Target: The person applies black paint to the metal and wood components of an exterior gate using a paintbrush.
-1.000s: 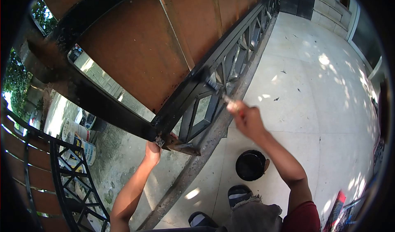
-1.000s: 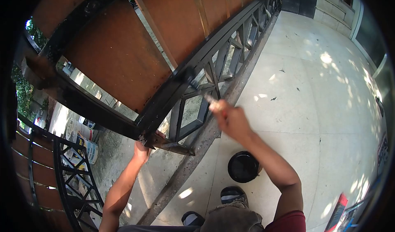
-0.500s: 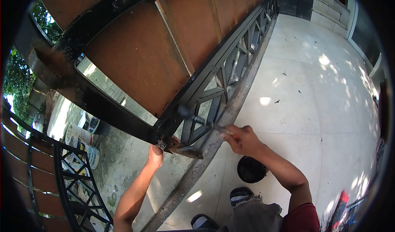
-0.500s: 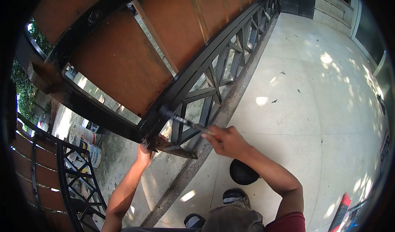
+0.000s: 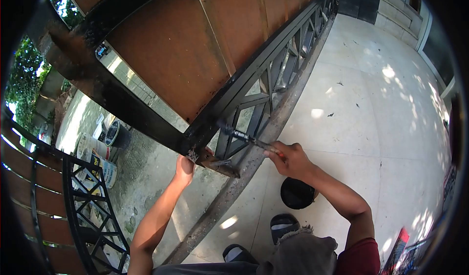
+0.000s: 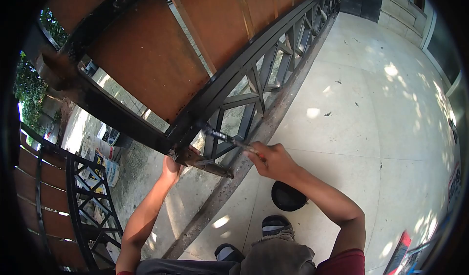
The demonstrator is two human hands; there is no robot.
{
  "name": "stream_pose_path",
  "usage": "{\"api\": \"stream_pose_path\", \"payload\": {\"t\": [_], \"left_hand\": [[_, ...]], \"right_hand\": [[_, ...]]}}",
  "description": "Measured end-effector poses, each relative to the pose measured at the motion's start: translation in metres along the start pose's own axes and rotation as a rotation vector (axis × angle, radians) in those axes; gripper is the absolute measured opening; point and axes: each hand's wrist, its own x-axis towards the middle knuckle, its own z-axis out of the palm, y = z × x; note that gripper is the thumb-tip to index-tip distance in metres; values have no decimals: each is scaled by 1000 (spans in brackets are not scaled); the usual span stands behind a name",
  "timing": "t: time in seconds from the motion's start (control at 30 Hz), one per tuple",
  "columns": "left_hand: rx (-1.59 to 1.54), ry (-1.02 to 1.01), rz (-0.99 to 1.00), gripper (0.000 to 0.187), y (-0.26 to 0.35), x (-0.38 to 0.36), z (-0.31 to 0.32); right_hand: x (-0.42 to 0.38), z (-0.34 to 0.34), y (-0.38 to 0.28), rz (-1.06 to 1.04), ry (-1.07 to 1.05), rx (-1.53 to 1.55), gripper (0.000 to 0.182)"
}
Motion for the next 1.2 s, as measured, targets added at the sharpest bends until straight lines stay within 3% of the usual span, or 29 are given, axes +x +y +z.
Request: {"api": "stream_pose_path", "payload": {"t": [0.03, 0.17, 0.27, 0.3, 0.37, 0.4, 0.43, 0.5, 0.53, 0.57, 0.63, 0.67, 0.73, 0.83, 0.87, 0.9, 0.97, 1.0, 1.07, 1.1, 1.13, 1.2], "left_hand": [[3, 8, -5, 36, 0, 1, 0], [13, -16, -7, 42, -8, 2, -10], [7, 3, 3, 43, -8, 2, -7], [9, 13, 7, 43, -4, 0, -2], [43, 129, 21, 42, 6, -4, 9], [-64, 97, 22, 42, -31, 10, -25], [-56, 107, 11, 42, -18, 3, -16], [-32, 67, -6, 32, 7, -5, 3], [-91, -85, -8, 31, 1, 0, -9], [-89, -84, -6, 31, -3, 2, -9], [-103, 255, 21, 32, -14, 3, -7], [-107, 265, 24, 32, -19, 5, -14], [87, 55, -24, 45, -23, 7, -26], [111, 24, 76, 34, -11, 6, -12], [257, -111, 177, 35, -2, 7, -12], [208, -76, 209, 35, -1, 9, -11], [204, -104, 95, 36, -1, 8, -11], [240, 19, 145, 37, 18, -2, 6], [214, 19, 169, 37, 20, -1, 7], [241, -13, 178, 36, 19, 0, 4], [333, -29, 319, 36, 13, 3, 1], [310, -17, 284, 36, 11, 3, -1]], "right_hand": [[3, -4, 4, 2, -4, 9, 12], [56, -39, 47, 411, 238, -200, 16], [48, -16, 21, 312, 290, -254, 16], [25, -1, 1, 304, 127, -66, 16], [-18, 24, -45, 87, -73, 45, 14], [-31, 30, -56, 35, -99, 44, 14], [-31, 26, -64, 42, -102, 59, 14], [-25, 14, -74, 318, -54, 137, 13], [-26, 13, -75, 370, -22, 190, 16], [-29, 14, -77, 368, -21, 191, 16], [-34, 16, -82, 428, -29, 396, 17], [-33, 15, -82, 424, -40, 397, 17], [-30, 5, -85, 329, -138, 240, 13], [8, -41, -98, 266, -99, -36, 19], [20, -57, -102, 259, -127, -110, 22], [32, -71, -104, 248, -152, -185, 25], [55, -89, -110, 60, -218, -334, 20], [65, -92, -123, 29, -275, -361, 17], [77, -92, -136, -19, -366, -407, 15], [79, -92, -138, 93, -382, -321, 14], [82, -90, -139, 207, -391, -235, 13], [84, -78, -140, 186, -374, -230, 13]]}}
